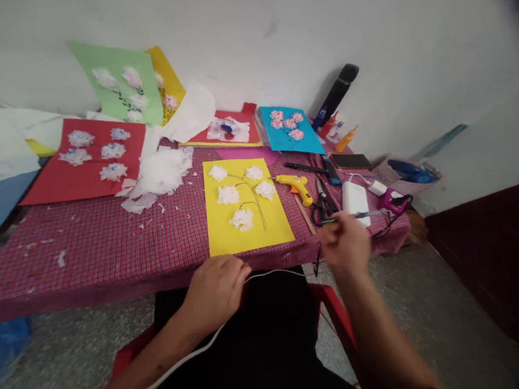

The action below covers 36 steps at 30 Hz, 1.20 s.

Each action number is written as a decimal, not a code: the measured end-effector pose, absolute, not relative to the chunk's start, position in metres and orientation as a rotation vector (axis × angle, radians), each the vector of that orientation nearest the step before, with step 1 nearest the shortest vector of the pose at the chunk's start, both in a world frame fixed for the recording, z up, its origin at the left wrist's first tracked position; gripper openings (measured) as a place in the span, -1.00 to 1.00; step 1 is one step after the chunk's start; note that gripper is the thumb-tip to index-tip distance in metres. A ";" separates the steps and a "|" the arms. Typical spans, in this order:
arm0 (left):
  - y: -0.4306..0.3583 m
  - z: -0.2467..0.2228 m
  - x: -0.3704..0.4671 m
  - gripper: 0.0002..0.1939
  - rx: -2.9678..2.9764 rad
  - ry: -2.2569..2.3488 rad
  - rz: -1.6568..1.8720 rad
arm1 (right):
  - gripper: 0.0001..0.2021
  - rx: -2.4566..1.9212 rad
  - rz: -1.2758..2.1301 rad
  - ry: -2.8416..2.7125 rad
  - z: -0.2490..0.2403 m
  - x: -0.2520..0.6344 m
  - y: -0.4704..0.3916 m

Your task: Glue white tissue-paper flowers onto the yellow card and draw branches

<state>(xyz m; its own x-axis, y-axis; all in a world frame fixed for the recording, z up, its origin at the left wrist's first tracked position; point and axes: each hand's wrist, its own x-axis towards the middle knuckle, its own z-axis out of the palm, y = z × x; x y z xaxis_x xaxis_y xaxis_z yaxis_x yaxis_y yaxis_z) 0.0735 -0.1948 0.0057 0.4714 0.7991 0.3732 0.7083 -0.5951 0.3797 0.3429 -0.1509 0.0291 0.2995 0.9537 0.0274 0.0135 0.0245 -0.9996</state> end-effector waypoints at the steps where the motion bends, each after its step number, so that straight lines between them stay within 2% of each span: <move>1: -0.196 0.005 0.066 -0.67 2.505 1.354 0.822 | -0.59 -1.300 0.833 -0.921 0.033 0.358 -0.144; 3: -0.193 0.004 0.052 -0.70 2.462 1.365 0.892 | -0.73 -1.253 0.559 -0.760 0.033 0.376 -0.139; 5: -0.185 0.002 0.042 -0.73 2.505 1.276 0.936 | -0.82 -1.299 0.600 -0.874 0.024 0.375 -0.145; 8: -0.165 -0.005 0.033 -0.81 2.656 1.152 0.942 | -0.82 -1.415 0.656 -1.252 0.005 0.350 -0.162; 14: -0.149 -0.023 0.021 -0.80 2.765 1.139 0.780 | -0.82 -1.358 0.387 -1.731 -0.013 0.315 -0.170; 21: -0.153 -0.024 0.023 -0.83 2.739 1.149 0.826 | -0.87 -1.360 0.326 -1.672 -0.019 0.322 -0.165; 26: -0.152 -0.021 0.023 -0.84 2.761 1.143 0.860 | -0.81 -1.221 0.351 -1.726 -0.012 0.316 -0.169; 36: -0.151 -0.021 0.021 -0.85 2.738 1.114 0.834 | -0.84 -1.273 0.383 -1.656 -0.020 0.315 -0.167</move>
